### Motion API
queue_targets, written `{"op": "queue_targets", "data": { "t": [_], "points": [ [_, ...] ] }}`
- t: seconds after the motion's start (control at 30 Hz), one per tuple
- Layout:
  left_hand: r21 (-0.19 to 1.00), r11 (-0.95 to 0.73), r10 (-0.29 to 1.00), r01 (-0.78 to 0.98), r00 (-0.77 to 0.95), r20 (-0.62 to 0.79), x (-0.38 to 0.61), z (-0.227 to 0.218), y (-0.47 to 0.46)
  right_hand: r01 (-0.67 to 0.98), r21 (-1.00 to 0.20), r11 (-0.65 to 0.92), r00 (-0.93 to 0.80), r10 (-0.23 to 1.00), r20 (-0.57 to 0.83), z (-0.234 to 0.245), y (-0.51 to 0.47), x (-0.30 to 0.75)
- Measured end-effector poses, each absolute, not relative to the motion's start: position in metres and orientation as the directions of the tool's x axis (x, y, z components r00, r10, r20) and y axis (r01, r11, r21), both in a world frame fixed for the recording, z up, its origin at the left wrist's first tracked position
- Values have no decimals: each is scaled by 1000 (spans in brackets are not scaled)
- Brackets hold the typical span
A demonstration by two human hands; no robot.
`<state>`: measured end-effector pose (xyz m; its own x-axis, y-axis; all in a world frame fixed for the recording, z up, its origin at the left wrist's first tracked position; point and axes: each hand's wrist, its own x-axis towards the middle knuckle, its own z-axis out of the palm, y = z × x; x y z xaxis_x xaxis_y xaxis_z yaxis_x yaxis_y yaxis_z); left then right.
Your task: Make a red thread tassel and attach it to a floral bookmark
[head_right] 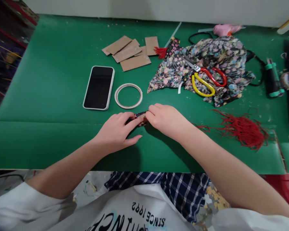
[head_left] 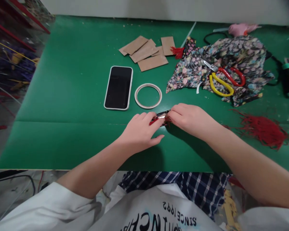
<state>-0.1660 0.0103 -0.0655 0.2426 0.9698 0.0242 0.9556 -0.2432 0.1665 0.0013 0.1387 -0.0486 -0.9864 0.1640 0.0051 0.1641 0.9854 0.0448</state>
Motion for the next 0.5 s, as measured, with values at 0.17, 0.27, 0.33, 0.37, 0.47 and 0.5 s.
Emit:
{"op": "queue_targets", "data": {
  "t": [0.17, 0.27, 0.33, 0.37, 0.47, 0.5],
  "points": [
    [165, -245, 969, 956, 246, 13, -166, -65, 11, 132, 101, 986, -991, 135, -18, -45, 137, -1],
    [160, -245, 969, 956, 247, 5, -166, -65, 11, 117, 144, 983, -992, 122, -28, -45, 135, -4],
    [162, -244, 969, 956, 246, 7, -166, -65, 11, 106, 158, 982, -993, 112, -28, -46, 135, -6],
    [163, -243, 969, 956, 245, 9, -166, -65, 11, 103, 157, 982, -994, 108, -26, -47, 136, -6],
    [168, -241, 970, 956, 242, 14, -166, -66, 11, 127, 130, 983, -992, 129, -4, -49, 138, -5],
    [168, -241, 970, 956, 242, 17, -166, -66, 11, 137, 115, 984, -990, 138, 6, -49, 139, -4]
  ]
}}
